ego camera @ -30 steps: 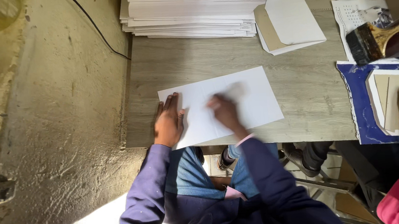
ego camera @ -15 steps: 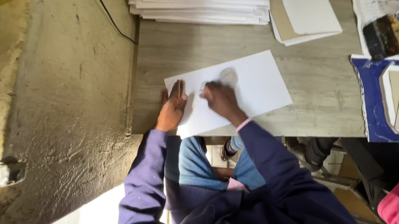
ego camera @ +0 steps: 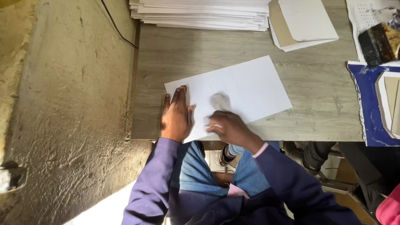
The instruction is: The person sits at a table and repeatedly wipes the surface of white paper sheets using a small white cloth. They handle the sheets individually, smoothing them out on the table and then stacking them. A second person is visible to the right, working on a separate task.
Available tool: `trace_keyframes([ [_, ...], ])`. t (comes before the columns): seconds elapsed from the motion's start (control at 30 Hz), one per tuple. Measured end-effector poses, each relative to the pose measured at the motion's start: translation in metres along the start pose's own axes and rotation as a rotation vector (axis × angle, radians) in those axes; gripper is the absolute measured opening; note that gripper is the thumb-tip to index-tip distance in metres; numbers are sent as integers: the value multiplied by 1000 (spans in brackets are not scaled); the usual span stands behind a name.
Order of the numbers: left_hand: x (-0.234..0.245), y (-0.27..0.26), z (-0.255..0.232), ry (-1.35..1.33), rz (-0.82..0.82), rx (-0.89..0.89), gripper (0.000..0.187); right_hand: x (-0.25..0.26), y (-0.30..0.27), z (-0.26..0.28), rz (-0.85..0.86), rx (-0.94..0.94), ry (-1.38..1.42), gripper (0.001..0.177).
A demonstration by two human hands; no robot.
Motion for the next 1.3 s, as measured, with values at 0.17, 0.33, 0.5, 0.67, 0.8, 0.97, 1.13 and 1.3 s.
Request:
trace_keyframes([
  [0.17, -11, -1, -1, 5, -34, 14, 66, -28, -45, -22, -87, -224, -221, 11],
  [0.33, -13, 0, -1, 9, -60, -6, 65, -64, -4, 9, -122, -56, -233, 22],
  [0.5, -18, 5, 1, 11, -67, -21, 65, -25, 13, -45, -159, -272, -345, 24],
  [0.67, -10, 2, -2, -1, -76, -47, 65, -60, -8, 9, -109, 86, -157, 16],
  [0.8, -16, 1, 4, 23, -98, -72, 68, -32, -48, -91, -33, 41, -78, 3],
  [0.97, -15, 3, 3, -7, -67, -68, 68, 33, -21, -203, -74, -555, -431, 13],
  [1.13, -12, 5, 1, -4, -61, -44, 68, -27, 62, -141, -177, -159, -305, 12],
  [1.3, -11, 6, 2, 24, -19, -26, 74, 8, 40, -263, -150, -150, -673, 8],
])
Point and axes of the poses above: each hand's wrist, its own y-axis towards the middle knuckle, its own x-axis out of the back of the hand, z = x × y, the point moved 1 cm from there along y, towards the middle knuckle, and after that the axes turned 15 degrees about x, right-handed, at the moved point
